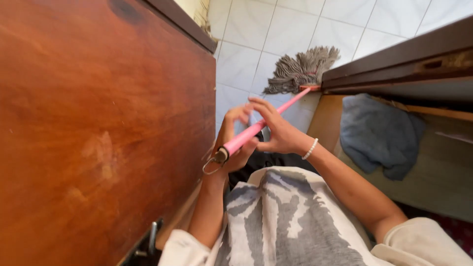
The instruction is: The person mops a tiled floor with a pink-handled mop, briefly moves a white folding chair aside to access the area, then continues mopping around furniture and a bed.
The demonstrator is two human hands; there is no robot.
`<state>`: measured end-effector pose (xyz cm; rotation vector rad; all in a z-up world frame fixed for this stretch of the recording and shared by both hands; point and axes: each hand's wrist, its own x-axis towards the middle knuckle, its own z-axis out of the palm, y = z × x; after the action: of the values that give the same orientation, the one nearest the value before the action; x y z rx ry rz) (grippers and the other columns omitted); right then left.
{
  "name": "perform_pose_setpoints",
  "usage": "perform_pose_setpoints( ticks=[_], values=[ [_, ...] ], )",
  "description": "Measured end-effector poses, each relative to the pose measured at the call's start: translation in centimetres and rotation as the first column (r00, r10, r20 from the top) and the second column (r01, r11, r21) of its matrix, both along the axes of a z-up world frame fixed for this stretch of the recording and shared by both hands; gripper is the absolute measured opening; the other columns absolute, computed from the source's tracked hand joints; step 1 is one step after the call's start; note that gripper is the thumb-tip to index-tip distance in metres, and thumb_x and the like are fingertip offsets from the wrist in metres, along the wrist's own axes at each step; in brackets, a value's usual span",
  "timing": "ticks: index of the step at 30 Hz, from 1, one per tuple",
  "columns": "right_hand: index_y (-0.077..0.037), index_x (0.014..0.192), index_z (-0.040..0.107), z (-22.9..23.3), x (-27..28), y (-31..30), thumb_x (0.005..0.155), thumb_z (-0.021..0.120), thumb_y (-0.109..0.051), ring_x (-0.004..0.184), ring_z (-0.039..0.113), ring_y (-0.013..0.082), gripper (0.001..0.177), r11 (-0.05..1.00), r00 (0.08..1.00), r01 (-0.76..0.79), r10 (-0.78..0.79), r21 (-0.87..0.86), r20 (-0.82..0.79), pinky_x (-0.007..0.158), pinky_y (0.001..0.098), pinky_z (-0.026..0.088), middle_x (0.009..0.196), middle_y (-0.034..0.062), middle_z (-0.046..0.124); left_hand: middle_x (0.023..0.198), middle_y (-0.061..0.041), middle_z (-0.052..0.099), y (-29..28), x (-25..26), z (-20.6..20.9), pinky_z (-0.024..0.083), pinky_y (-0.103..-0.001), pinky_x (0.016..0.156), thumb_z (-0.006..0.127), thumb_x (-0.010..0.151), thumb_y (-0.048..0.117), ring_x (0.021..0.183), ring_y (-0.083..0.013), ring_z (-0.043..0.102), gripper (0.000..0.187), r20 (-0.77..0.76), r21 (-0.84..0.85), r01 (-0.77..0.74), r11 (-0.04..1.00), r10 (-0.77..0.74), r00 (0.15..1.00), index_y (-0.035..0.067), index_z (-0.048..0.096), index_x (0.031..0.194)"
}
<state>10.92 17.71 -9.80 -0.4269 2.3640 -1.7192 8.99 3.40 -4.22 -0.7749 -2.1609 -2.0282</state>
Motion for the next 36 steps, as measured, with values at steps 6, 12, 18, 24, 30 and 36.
perform_pose_setpoints(
  ticks=[6,12,18,24,30,36],
  values=[
    [0.002,0.129,0.020,9.6,2.8,2.9,0.067,0.065,-0.024,0.126,0.015,0.0417,0.081,0.999,0.918,0.046,-0.030,0.029,-0.396,0.103,0.0506,0.018,0.135,0.0234,0.018,0.114,-0.024,0.032,3.8,0.4,-7.5,0.036,-0.045,0.090,0.054,0.076,0.028,0.104,-0.0386,0.041,0.055,0.032,-0.272,0.131,0.953,-0.127,0.991,-0.006,0.029,0.112],
    [-0.009,0.084,0.049,7.6,6.9,2.1,0.074,0.062,-0.026,0.065,0.050,0.0254,0.024,0.962,0.906,0.270,-0.271,-0.049,-0.325,0.059,0.0382,0.041,0.071,0.0042,0.050,0.078,-0.021,0.056,11.9,1.7,-14.3,0.044,-0.049,0.077,0.060,0.074,0.023,0.087,-0.0416,0.054,0.027,0.233,-0.306,0.541,0.783,-0.490,0.840,0.008,0.042,0.086],
    [-0.018,0.042,0.044,7.3,8.0,1.5,0.072,0.054,-0.016,0.033,0.039,0.0119,0.032,0.829,0.734,0.549,-0.540,-0.109,-0.412,0.035,0.0236,0.035,0.041,-0.0078,0.040,0.057,0.000,0.052,13.8,0.4,-21.0,0.046,-0.030,0.069,0.061,0.069,0.028,0.073,-0.0205,0.057,0.027,0.185,-0.285,0.693,0.663,-0.671,0.718,0.015,0.042,0.054],
    [-0.012,0.043,0.038,8.6,5.0,-2.9,0.080,0.048,-0.010,0.033,0.038,0.0167,0.038,0.874,0.779,0.463,-0.479,-0.144,-0.405,0.034,0.0247,0.034,0.040,0.0001,0.036,0.050,-0.001,0.048,9.6,-3.2,-23.4,0.045,-0.029,0.061,0.053,0.067,0.031,0.058,-0.0192,0.055,0.029,0.199,-0.506,0.694,0.512,-0.714,0.672,0.016,0.038,0.048],
    [-0.011,0.046,0.039,8.4,2.1,-7.1,0.082,0.048,-0.016,0.037,0.040,0.0173,0.037,0.930,0.856,0.304,-0.362,-0.205,-0.369,0.039,0.0266,0.037,0.043,0.0001,0.036,0.051,-0.013,0.049,1.7,-7.8,-22.3,0.045,-0.035,0.060,0.051,0.068,0.023,0.059,-0.0295,0.054,0.026,0.179,-0.537,0.614,0.579,-0.633,0.753,0.009,0.043,0.048],
    [-0.010,0.044,0.036,7.1,1.3,-8.8,0.080,0.050,-0.009,0.036,0.036,0.0209,0.038,0.943,0.908,0.076,-0.199,-0.323,-0.367,0.039,0.0285,0.035,0.041,0.0032,0.035,0.053,-0.014,0.048,-5.6,-8.0,-22.9,0.046,-0.037,0.063,0.053,0.068,0.021,0.060,-0.0313,0.054,0.022,0.185,-0.572,0.436,0.694,-0.409,0.894,0.009,0.044,0.052]
  ],
)
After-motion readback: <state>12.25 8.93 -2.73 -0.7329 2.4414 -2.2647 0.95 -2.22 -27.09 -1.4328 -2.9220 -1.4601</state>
